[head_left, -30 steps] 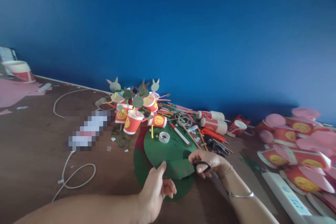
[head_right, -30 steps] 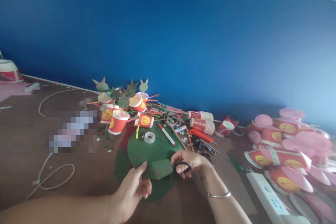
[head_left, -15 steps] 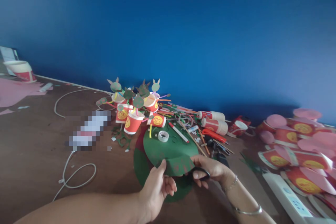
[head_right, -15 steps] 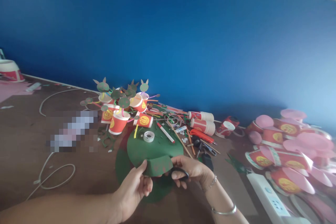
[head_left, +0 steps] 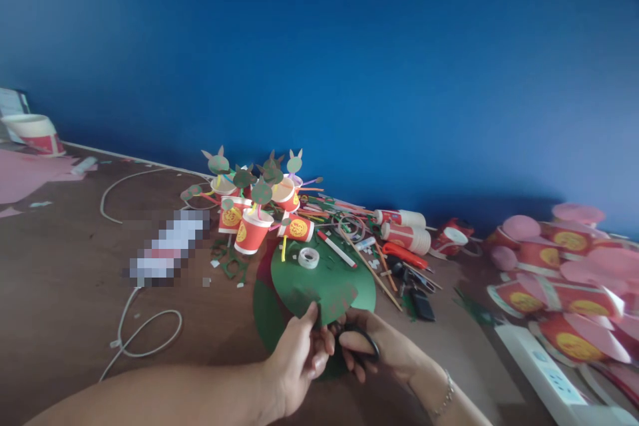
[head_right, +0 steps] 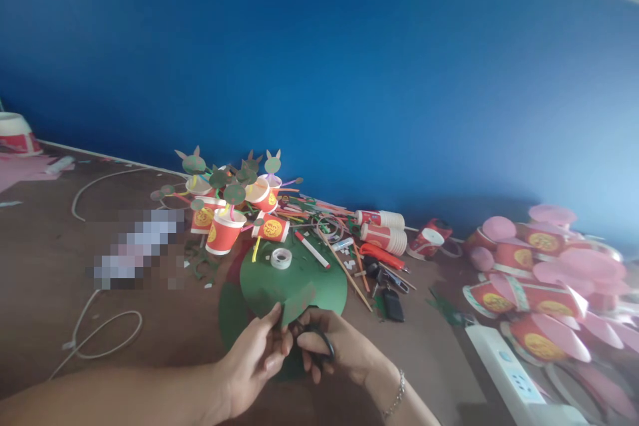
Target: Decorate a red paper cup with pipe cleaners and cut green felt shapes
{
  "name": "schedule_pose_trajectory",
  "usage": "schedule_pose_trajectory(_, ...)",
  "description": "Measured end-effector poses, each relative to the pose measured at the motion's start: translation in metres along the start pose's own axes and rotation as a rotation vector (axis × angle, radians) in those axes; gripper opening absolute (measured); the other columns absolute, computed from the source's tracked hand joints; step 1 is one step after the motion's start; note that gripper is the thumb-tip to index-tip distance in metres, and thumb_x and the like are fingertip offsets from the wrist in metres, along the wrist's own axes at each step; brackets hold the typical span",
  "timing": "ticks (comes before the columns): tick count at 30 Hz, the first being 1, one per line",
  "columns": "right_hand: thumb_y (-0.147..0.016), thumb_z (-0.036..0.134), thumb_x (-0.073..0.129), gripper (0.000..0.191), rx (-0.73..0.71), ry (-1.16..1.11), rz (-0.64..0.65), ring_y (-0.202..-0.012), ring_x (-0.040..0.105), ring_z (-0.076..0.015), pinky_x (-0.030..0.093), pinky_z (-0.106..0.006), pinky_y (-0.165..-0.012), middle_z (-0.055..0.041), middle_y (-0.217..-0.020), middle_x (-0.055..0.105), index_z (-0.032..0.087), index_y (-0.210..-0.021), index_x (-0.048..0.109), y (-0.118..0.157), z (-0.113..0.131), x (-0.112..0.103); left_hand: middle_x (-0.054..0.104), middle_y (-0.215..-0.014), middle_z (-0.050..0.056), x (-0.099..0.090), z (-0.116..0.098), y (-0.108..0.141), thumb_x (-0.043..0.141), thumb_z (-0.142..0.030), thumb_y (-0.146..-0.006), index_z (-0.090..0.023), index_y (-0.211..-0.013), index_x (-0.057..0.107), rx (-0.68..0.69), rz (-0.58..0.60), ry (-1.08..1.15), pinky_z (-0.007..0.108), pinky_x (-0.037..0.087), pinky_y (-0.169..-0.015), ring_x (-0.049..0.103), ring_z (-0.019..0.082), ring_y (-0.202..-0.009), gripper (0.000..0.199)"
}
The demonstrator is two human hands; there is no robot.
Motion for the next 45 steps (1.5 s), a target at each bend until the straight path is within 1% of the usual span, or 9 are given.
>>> schedule_pose_trajectory(5,-0.073,0.048,0.065,0.041,-0.064,-0.085,-0.010,-0.036,0.048,-0.0033,0.021,-0.013,-0.030,0.0004,-0.057,0.059,0.011,-0.084,0.055,-0.003,0.004,0.008,0.048,-0.041,-0.003,0.001,-0.004,-0.001,0.053,-0.051,-0.080,-0.014,-0.060,0.045,0.030,0.015,0.003,0.019,0.007,-0.038,0.025,0.001,-0.029,0.042)
schedule_pose_trajectory(9,-0.071,0.053,0.065,0.046,-0.104,-0.088,-0.064,-0.034,0.045,-0.0028,0.020,-0.013,-0.030,0.0017,-0.055,0.056,0.012,-0.084,0.052,0.000,0.009,0.014,0.044,-0.039,-0.005,0.001,-0.004,0.001,0.053,-0.054,-0.078,-0.015,-0.061,0.045,0.017,0.015,-0.040,0.020,0.003,-0.038,0.020,0.001,-0.028,0.043)
schedule_pose_trajectory(13,-0.070,0.055,0.065,0.047,-0.084,-0.070,-0.110,-0.031,0.041,-0.0020,0.020,-0.012,-0.029,0.0028,-0.053,0.055,0.012,-0.084,0.052,0.000,0.005,0.015,0.043,-0.039,-0.006,0.002,-0.004,0.002,0.050,-0.056,-0.078,-0.016,-0.061,0.045,0.015,0.037,-0.075,0.022,0.002,-0.038,0.017,0.001,-0.027,0.044)
schedule_pose_trajectory(17,-0.071,0.056,0.063,0.047,-0.074,-0.032,-0.159,-0.030,0.042,-0.0026,0.022,-0.011,-0.027,0.0028,-0.052,0.056,0.013,-0.084,0.052,-0.001,0.000,0.011,0.042,-0.038,-0.006,0.002,-0.004,0.002,0.050,-0.057,-0.077,-0.015,-0.061,0.046,0.026,0.048,-0.093,0.022,0.003,-0.038,0.017,0.001,-0.026,0.045)
schedule_pose_trajectory(26,-0.074,0.051,0.063,0.041,0.001,0.069,-0.205,-0.032,0.046,-0.0038,0.027,-0.010,-0.026,0.0039,-0.051,0.056,0.012,-0.084,0.053,0.003,0.004,0.008,0.039,-0.036,-0.008,-0.002,-0.004,0.001,0.051,-0.055,-0.077,-0.016,-0.060,0.043,0.016,-0.007,-0.088,0.022,0.004,-0.039,0.016,0.001,-0.027,0.043)
schedule_pose_trajectory(32,-0.075,0.052,0.060,0.043,0.066,0.083,-0.161,-0.033,0.050,-0.0046,0.029,-0.011,-0.027,0.0031,-0.052,0.057,0.011,-0.084,0.055,0.005,0.014,0.008,0.040,-0.037,-0.007,-0.004,-0.004,0.002,0.055,-0.059,-0.072,-0.017,-0.059,0.042,0.014,-0.039,-0.103,0.022,0.003,-0.039,0.017,0.001,-0.027,0.046)
schedule_pose_trajectory(35,-0.074,0.052,0.060,0.043,0.100,0.029,-0.145,-0.034,0.051,-0.0047,0.030,-0.010,-0.027,0.0021,-0.053,0.059,0.010,-0.085,0.055,0.005,0.014,0.003,0.042,-0.038,-0.007,-0.004,-0.004,0.003,0.057,-0.062,-0.068,-0.017,-0.058,0.041,0.024,-0.056,-0.113,0.023,0.003,-0.039,0.018,0.001,-0.027,0.049)
schedule_pose_trajectory(41,-0.075,0.051,0.061,0.043,0.158,0.020,-0.030,-0.044,0.062,-0.0111,0.039,-0.012,-0.030,-0.0056,-0.062,0.066,0.009,-0.083,0.056,0.007,0.020,0.003,0.045,-0.038,-0.005,-0.005,-0.001,0.000,0.057,-0.063,-0.066,-0.017,-0.055,0.041,0.017,-0.074,-0.114,0.023,0.004,-0.039,0.019,0.001,-0.027,0.050)
schedule_pose_trajectory(45,-0.075,0.051,0.061,0.043,0.175,0.036,-0.048,-0.044,0.062,-0.0111,0.039,-0.011,-0.030,-0.0055,-0.059,0.065,0.008,-0.077,0.058,0.005,0.020,-0.001,0.047,-0.042,-0.004,-0.003,-0.007,0.002,0.055,-0.062,-0.067,-0.016,-0.055,0.043,0.047,-0.053,-0.100,0.023,0.004,-0.039,0.022,0.001,-0.028,0.049)
Point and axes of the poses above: each hand's wrist, its own y-axis away from the middle knuckle, its own x-axis out of the palm, z = x × y, the point moved 9 cm from there along -y, towards the middle knuckle
